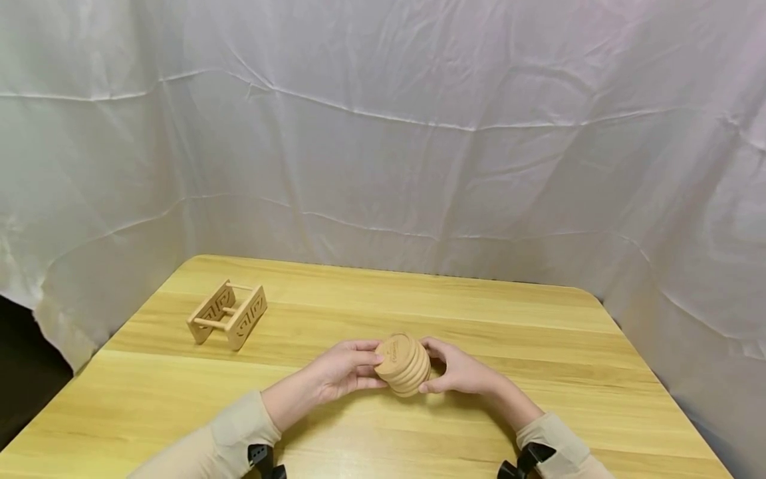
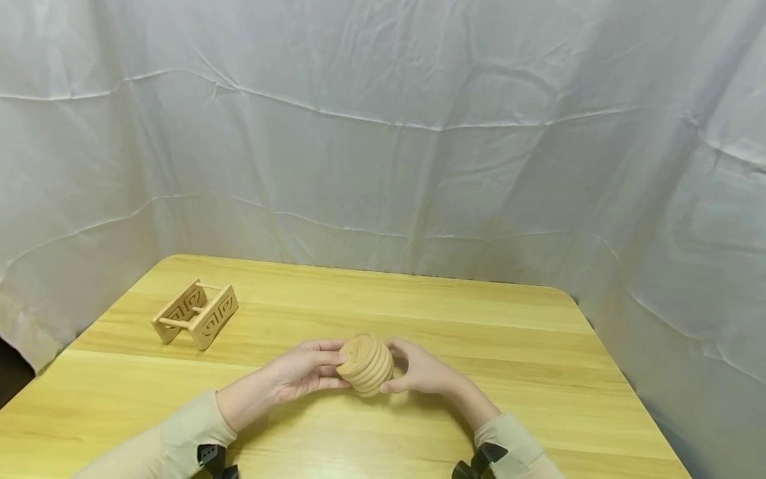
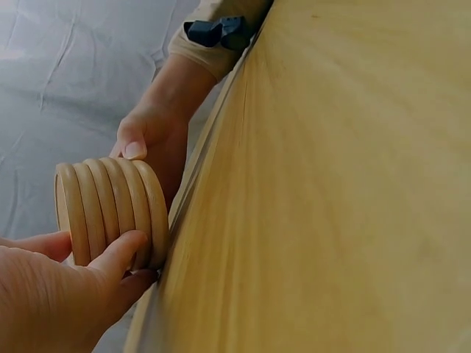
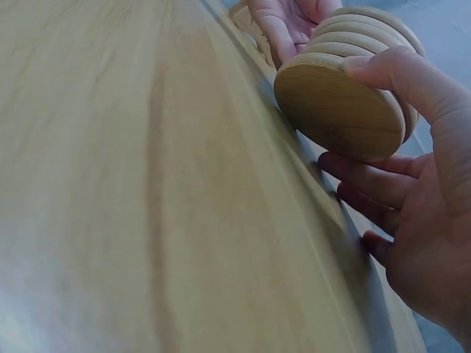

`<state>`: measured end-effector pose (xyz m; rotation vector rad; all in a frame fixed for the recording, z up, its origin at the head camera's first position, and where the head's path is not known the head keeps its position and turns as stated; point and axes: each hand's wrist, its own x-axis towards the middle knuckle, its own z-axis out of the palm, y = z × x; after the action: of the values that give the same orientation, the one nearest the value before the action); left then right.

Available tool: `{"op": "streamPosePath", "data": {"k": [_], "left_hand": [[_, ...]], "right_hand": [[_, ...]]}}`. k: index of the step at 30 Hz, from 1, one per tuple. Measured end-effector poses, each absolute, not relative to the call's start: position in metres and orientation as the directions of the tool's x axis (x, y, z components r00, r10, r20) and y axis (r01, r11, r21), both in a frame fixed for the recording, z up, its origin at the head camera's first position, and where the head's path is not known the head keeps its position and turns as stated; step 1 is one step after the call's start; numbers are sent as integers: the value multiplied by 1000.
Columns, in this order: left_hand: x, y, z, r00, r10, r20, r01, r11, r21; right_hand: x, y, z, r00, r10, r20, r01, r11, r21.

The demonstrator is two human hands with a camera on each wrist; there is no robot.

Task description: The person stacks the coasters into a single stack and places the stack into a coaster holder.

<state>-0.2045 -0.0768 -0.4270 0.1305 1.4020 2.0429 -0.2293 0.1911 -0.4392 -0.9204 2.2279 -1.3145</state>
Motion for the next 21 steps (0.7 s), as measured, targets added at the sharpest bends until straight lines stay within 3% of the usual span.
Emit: {"op": "streamPosePath", "data": {"k": [8, 21], "left_hand": [[-204, -78, -428, -784, 556, -276, -470, -240, 850], [-202, -77, -426, -778, 570, -264, -495, -296, 817]], "right_hand": [[-232, 191, -444, -672, -741, 18, -268, 220, -938], [-233, 191, -440, -696, -717, 38, -250, 192, -949]]}}
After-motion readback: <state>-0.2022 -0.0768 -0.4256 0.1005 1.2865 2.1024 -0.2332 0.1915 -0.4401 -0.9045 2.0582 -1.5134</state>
